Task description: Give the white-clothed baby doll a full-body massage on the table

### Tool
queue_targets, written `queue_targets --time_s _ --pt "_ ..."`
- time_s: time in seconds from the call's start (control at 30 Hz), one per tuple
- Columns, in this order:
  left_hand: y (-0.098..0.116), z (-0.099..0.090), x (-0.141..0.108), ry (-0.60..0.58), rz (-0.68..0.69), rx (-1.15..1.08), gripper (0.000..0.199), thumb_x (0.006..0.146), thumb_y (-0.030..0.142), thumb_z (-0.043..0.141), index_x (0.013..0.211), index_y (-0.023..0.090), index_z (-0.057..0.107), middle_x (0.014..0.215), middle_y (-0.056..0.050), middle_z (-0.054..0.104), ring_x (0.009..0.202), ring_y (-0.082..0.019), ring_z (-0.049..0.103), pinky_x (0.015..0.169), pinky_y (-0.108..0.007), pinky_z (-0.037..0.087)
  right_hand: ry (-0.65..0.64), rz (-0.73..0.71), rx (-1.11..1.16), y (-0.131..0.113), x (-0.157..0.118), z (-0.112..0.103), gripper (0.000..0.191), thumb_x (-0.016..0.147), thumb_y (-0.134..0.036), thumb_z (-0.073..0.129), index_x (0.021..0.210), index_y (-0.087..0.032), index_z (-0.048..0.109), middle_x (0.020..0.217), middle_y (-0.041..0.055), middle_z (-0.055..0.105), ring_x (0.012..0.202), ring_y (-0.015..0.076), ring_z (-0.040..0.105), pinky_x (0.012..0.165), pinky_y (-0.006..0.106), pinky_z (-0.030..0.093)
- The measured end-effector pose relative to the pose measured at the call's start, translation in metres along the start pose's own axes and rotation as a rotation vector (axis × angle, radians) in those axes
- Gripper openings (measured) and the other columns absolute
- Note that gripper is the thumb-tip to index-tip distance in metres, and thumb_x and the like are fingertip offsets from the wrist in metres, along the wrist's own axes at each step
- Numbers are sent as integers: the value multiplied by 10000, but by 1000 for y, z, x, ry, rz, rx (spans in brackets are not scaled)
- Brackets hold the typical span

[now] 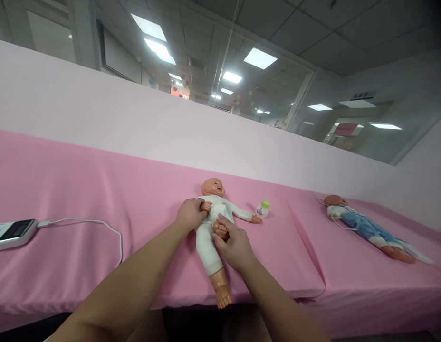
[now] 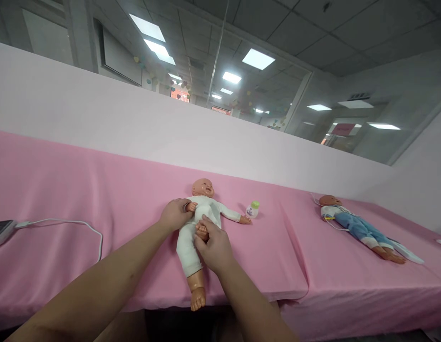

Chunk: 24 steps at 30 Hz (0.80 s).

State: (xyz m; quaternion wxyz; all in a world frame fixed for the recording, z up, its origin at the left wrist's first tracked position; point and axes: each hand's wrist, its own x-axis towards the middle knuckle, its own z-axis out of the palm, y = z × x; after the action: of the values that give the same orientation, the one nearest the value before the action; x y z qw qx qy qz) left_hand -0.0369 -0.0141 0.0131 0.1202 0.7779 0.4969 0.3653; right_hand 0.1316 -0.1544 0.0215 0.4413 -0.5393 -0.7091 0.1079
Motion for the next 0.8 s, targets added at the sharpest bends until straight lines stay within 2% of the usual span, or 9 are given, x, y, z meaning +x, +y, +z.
queue_targets --time_s 0.13,0.23,0.33,0.43,0.63,0.73,0.8 --pt "-3 -4 1 14 -42 -91 230 858 412 637 989 254 740 968 -55 755 865 -240 667 691 -312 410 6 -10 20 -8 -11 -6 481 837 -220 686 1318 -221 668 1476 96 585 1313 295 606 1144 485 479" --pt "-5 -10 2 34 -122 -179 221 890 451 610 932 260 712 875 -21 749 779 -217 660 639 -299 390 52 28 65 -13 -24 -20 460 855 -249 682 1314 -224 662 1455 105 604 1276 290 636 1094 467 530" --pt "-11 -15 4 99 -224 -196 293 929 515 555 865 249 659 812 -29 734 743 -229 653 621 -302 381 85 78 97 -15 -42 -33 425 872 -293 688 1290 -222 669 1432 114 622 1280 297 633 1085 461 539" --pt "-23 -19 10 172 -345 -207 354 952 562 507 854 245 628 835 -55 739 770 -258 667 634 -316 396 68 111 102 -15 -63 -42 428 878 -300 686 1298 -220 664 1437 118 616 1320 302 601 1113 466 515" --pt "-50 -22 19 223 -521 -342 282 917 509 581 874 236 631 944 -84 754 894 -306 699 695 -346 454 -14 159 41 -15 -98 -48 374 906 -284 641 1273 -221 681 1311 97 700 1277 288 632 1117 447 511" --pt "-51 -25 19 220 -549 -353 285 922 500 573 857 229 631 929 -93 751 871 -308 699 684 -350 457 -41 181 9 -14 -107 -48 340 909 -275 629 1237 -218 699 1276 96 716 1222 290 666 1098 435 527" --pt "-45 -25 17 219 -518 -342 269 921 490 574 863 233 628 922 -79 751 854 -292 696 678 -340 454 -51 181 12 -12 -110 -46 335 908 -268 622 1229 -211 701 1234 101 732 1158 290 699 1053 420 559"
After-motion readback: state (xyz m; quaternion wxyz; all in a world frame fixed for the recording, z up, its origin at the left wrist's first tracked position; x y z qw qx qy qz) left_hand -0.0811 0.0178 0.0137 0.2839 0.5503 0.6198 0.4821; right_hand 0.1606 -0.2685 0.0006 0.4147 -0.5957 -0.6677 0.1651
